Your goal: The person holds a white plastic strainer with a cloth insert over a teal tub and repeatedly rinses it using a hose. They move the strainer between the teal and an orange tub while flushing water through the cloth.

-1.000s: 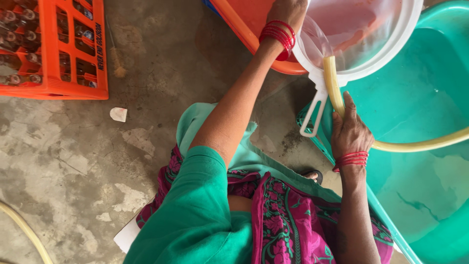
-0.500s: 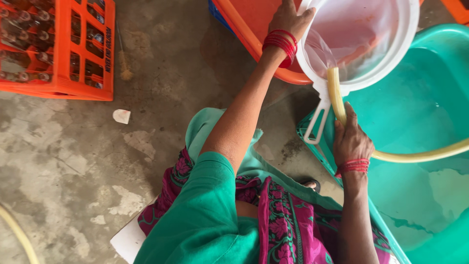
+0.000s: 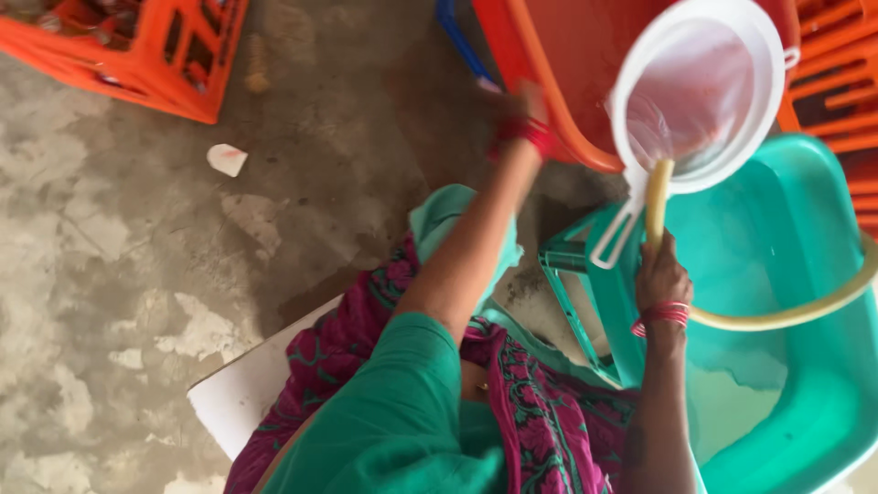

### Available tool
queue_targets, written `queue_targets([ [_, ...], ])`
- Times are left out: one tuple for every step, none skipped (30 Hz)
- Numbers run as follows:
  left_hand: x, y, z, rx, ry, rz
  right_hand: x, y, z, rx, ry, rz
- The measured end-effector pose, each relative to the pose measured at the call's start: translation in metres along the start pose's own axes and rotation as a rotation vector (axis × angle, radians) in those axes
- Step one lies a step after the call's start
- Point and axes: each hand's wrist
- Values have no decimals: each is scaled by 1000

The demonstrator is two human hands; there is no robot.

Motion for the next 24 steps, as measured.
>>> queue_targets([
  [-21,13,6,366,-335,243,0,1,1,-12,13,18],
  [-41,23,16,279,-226,209,-2,-1,-3,-1,-14,13],
  [-61,25,29,418,-323,395,-5,-3,-6,10,-41,8],
  [-70,33,32,316,-306,340,2,-4,-2,31,-77,-4],
  [-75,40,30,214,-289,284,10,-6,3,21,-73,-4],
  [-77,39,31,227,-288,308,8,-8,5,7,-58,9],
  [-79,39,30,239,-286,331,8,-11,7,-8,-43,22],
  [-81,38,30,254,-284,362,6,-15,9,-9,-13,38],
  [-85,34,27,270,-270,367,4,-18,10,-10,18,55],
  [-85,29,23,283,-252,365,3,-19,15,-6,41,71],
  [-86,24,19,296,-234,363,1,-22,18,-9,32,67],
  [-86,23,13,295,-223,357,5,-25,21,-6,25,61],
  [-89,24,8,294,-211,351,7,-28,24,-4,18,55],
  [-93,23,8,294,-198,347,7,-29,25,-6,16,45],
  [-96,23,9,275,-226,353,9,-29,26,-7,15,36],
  [-103,26,12,255,-255,364,10,-31,25,-12,17,25],
  [-106,30,14,235,-284,374,15,-30,25,-18,3,33],
  [-112,31,19,247,-297,404,14,-30,23,-27,-3,47],
  [-117,33,23,258,-309,434,14,-29,21,-36,-9,60],
  [-121,35,25,268,-320,464,15,-27,21,-55,-4,79],
  [-123,35,26,311,-328,494,15,-25,22,-74,0,97],
  [-118,37,22,340,-340,515,23,-22,26,-87,-4,107],
  [-111,37,17,347,-346,502,32,-18,31,-86,-40,95],
  [-108,39,11,356,-358,499,38,-17,31,-92,-59,78],
])
Point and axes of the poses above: each hand's wrist, its own x-axis towards the middle knuckle, its own y-axis out of the palm, z = x × y, and after that the axes turned 9 degrees about -z, right-handed
